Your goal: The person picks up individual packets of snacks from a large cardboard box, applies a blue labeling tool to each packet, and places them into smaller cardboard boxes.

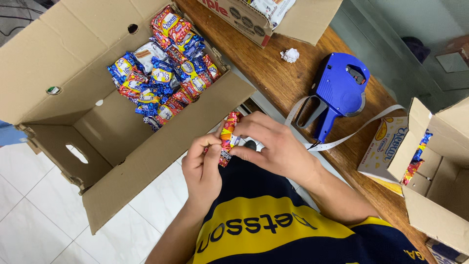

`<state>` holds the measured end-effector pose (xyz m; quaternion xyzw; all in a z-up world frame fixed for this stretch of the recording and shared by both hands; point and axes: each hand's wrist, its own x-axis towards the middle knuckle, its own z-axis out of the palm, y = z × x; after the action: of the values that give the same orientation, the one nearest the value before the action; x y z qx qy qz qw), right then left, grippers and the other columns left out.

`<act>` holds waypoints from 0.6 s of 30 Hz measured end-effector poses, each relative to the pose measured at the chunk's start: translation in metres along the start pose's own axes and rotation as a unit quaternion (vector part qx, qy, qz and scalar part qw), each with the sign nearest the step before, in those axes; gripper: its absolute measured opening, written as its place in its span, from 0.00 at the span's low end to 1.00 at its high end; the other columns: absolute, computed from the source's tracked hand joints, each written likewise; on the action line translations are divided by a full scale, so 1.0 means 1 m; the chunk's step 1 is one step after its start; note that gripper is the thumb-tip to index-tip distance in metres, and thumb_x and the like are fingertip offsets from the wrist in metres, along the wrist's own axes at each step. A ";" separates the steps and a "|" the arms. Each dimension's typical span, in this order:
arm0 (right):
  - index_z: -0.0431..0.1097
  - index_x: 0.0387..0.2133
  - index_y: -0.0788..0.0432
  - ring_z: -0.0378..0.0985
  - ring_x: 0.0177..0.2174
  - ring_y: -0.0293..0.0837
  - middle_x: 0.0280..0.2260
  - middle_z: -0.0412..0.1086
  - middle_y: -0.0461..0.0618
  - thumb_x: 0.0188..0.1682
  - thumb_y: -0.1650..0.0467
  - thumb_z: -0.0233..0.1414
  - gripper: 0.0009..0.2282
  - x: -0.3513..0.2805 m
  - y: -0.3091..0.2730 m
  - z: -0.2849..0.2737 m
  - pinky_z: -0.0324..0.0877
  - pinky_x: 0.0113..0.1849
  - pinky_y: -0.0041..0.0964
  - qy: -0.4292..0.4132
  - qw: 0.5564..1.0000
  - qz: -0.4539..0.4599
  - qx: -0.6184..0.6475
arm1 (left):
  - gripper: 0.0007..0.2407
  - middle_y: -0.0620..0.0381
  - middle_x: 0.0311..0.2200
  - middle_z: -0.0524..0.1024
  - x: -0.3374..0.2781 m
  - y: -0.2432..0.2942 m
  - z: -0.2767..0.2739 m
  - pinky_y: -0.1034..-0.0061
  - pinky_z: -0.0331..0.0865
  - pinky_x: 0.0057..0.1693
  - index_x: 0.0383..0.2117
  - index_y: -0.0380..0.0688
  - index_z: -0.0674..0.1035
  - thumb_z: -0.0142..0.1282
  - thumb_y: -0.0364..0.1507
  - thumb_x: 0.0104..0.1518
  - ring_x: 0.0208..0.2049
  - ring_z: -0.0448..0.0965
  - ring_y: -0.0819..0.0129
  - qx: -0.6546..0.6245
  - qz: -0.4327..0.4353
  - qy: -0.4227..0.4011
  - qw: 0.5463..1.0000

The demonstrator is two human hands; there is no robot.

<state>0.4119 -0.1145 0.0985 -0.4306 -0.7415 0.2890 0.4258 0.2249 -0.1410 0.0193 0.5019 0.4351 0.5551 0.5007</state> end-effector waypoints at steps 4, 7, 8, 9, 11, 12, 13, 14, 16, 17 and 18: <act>0.79 0.44 0.56 0.82 0.33 0.53 0.33 0.71 0.52 0.51 0.71 0.67 0.09 0.000 0.001 -0.001 0.80 0.39 0.46 -0.009 1.000 0.004 0.001 | 0.05 0.35 0.42 0.87 0.000 0.004 -0.002 0.54 0.76 0.60 0.34 0.32 0.78 0.53 0.21 0.68 0.55 0.85 0.50 0.017 0.006 -0.011 1.000; 0.80 0.43 0.55 0.81 0.33 0.54 0.34 0.71 0.52 0.51 0.72 0.66 0.08 -0.002 0.005 0.001 0.80 0.39 0.46 -0.019 1.000 0.002 0.001 | 0.06 0.34 0.43 0.87 0.004 0.014 0.002 0.55 0.75 0.60 0.33 0.32 0.78 0.51 0.20 0.69 0.61 0.80 0.48 0.008 0.014 -0.013 1.000; 0.79 0.37 0.55 0.80 0.32 0.53 0.34 0.69 0.52 0.51 0.71 0.66 0.05 -0.003 0.006 0.003 0.80 0.38 0.46 -0.027 1.000 0.002 0.004 | 0.06 0.34 0.41 0.86 0.007 0.022 0.003 0.55 0.75 0.60 0.34 0.31 0.78 0.50 0.20 0.69 0.61 0.78 0.46 0.009 0.013 -0.014 1.000; 0.79 0.32 0.55 0.79 0.32 0.53 0.35 0.68 0.52 0.52 0.71 0.66 0.03 -0.004 0.008 0.004 0.79 0.37 0.46 -0.035 0.999 0.001 0.007 | 0.06 0.33 0.38 0.86 0.009 0.030 0.005 0.55 0.75 0.60 0.34 0.31 0.78 0.50 0.19 0.68 0.62 0.77 0.44 0.009 0.013 -0.014 1.000; 0.78 0.33 0.56 0.80 0.33 0.54 0.35 0.68 0.52 0.51 0.71 0.67 0.05 -0.008 0.010 0.006 0.80 0.38 0.46 -0.023 1.000 -0.002 0.010 | 0.05 0.33 0.41 0.86 0.008 0.029 0.004 0.56 0.75 0.61 0.34 0.31 0.78 0.50 0.19 0.68 0.63 0.77 0.44 0.004 0.012 -0.015 1.000; 0.77 0.33 0.56 0.80 0.34 0.54 0.35 0.68 0.52 0.50 0.70 0.68 0.07 -0.008 0.010 0.008 0.80 0.39 0.47 -0.010 1.000 -0.007 0.013 | 0.05 0.34 0.44 0.86 0.008 0.030 0.004 0.56 0.74 0.62 0.34 0.32 0.77 0.50 0.19 0.69 0.63 0.76 0.44 -0.001 0.012 -0.015 1.000; 0.77 0.33 0.56 0.80 0.34 0.54 0.35 0.68 0.52 0.50 0.70 0.68 0.07 -0.008 0.013 0.007 0.80 0.39 0.47 -0.011 1.000 -0.008 0.013 | 0.05 0.34 0.44 0.86 0.009 0.029 0.004 0.56 0.74 0.62 0.34 0.32 0.77 0.50 0.19 0.69 0.63 0.76 0.44 0.000 0.013 -0.014 1.000; 0.76 0.38 0.57 0.81 0.34 0.54 0.34 0.69 0.51 0.50 0.70 0.69 0.10 -0.009 0.015 0.007 0.81 0.39 0.47 -0.004 1.000 0.001 0.025 | 0.05 0.33 0.46 0.86 0.009 0.029 0.004 0.55 0.73 0.63 0.34 0.31 0.77 0.50 0.19 0.69 0.63 0.76 0.43 -0.004 0.015 -0.012 1.000; 0.75 0.43 0.58 0.82 0.35 0.54 0.34 0.70 0.51 0.49 0.69 0.69 0.13 -0.010 0.016 0.007 0.81 0.39 0.48 0.004 0.999 0.010 0.035 | 0.05 0.32 0.48 0.86 0.008 0.025 0.004 0.54 0.73 0.64 0.34 0.31 0.77 0.50 0.19 0.69 0.63 0.76 0.42 -0.007 0.016 -0.011 1.000; 0.75 0.43 0.58 0.82 0.35 0.55 0.34 0.70 0.51 0.49 0.70 0.69 0.13 -0.009 0.015 0.007 0.82 0.40 0.48 0.004 0.999 0.013 0.036 | 0.05 0.32 0.47 0.86 0.007 0.023 0.003 0.54 0.73 0.64 0.34 0.31 0.77 0.50 0.19 0.69 0.63 0.76 0.41 -0.004 0.020 -0.011 1.000; 0.75 0.43 0.58 0.83 0.36 0.55 0.33 0.71 0.51 0.48 0.71 0.69 0.13 -0.009 0.013 0.008 0.82 0.40 0.48 0.005 0.999 0.018 0.038 | 0.06 0.32 0.46 0.86 0.006 0.020 0.002 0.54 0.74 0.63 0.34 0.31 0.77 0.50 0.19 0.69 0.63 0.77 0.41 0.001 0.022 -0.010 1.000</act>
<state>0.4127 -0.1167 0.0809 -0.4287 -0.7203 0.3219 0.4402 0.2247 -0.1378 0.0400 0.5174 0.4190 0.5605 0.4925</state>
